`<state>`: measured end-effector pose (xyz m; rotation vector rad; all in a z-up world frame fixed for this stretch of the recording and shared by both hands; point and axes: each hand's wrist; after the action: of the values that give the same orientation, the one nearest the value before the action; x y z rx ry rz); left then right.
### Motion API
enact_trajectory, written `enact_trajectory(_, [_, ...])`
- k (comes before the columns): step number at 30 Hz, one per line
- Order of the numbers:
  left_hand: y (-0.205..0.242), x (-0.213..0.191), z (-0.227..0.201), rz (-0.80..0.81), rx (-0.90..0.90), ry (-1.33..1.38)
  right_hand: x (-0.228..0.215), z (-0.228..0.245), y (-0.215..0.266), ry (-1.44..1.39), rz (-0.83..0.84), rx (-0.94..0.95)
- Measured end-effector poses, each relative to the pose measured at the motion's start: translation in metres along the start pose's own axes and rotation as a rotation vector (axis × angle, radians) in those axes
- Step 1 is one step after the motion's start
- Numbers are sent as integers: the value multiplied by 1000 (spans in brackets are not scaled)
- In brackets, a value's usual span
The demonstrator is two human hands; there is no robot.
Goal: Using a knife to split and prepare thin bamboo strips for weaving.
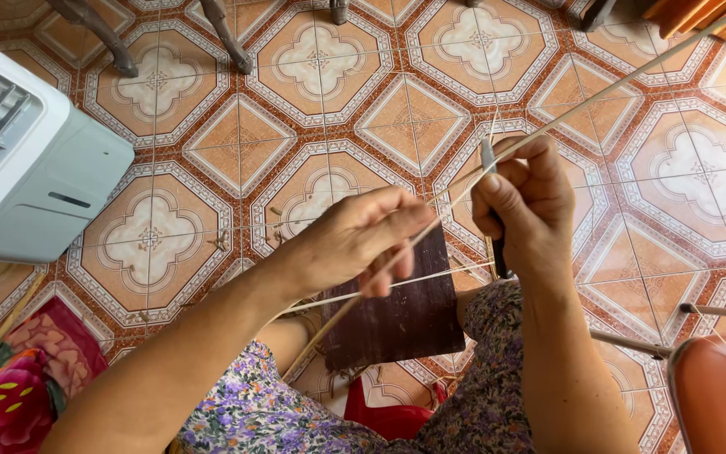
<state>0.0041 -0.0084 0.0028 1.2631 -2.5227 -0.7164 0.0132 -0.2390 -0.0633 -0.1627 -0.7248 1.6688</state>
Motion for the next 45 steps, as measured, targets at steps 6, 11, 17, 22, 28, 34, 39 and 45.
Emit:
enact_trajectory(6, [-27,13,-5,-3,59,24,3,-3,2,1,-2,23])
enact_trajectory(11, [-32,15,7,31,241,143,6,2,-2,-20,-42,54])
enact_trajectory(17, [-8,8,11,-17,236,51,-9,0,-1,-78,-48,18])
enact_trajectory(22, [8,1,21,-24,190,-19,-18,-1,0,-78,-86,34])
enact_trajectory(28, [22,-7,36,-1,154,18,-31,3,-4,-134,-152,34])
enact_trajectory(34, [27,-11,41,-9,164,-1,-38,0,-5,-148,-200,39])
enact_trajectory(39, [31,-13,42,-35,125,-43,-42,-2,-6,-113,-230,43])
enact_trajectory(45, [35,-21,46,-62,81,-39,-66,-7,-9,-100,-263,3])
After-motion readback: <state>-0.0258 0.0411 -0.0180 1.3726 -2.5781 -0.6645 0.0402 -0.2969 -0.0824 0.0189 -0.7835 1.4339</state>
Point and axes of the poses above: each hand's wrist, its own y-axis away from the middle knuckle, its own x-axis out of the palm, z = x × y, and after that the axes turned 11 degrees about -x, right-handed
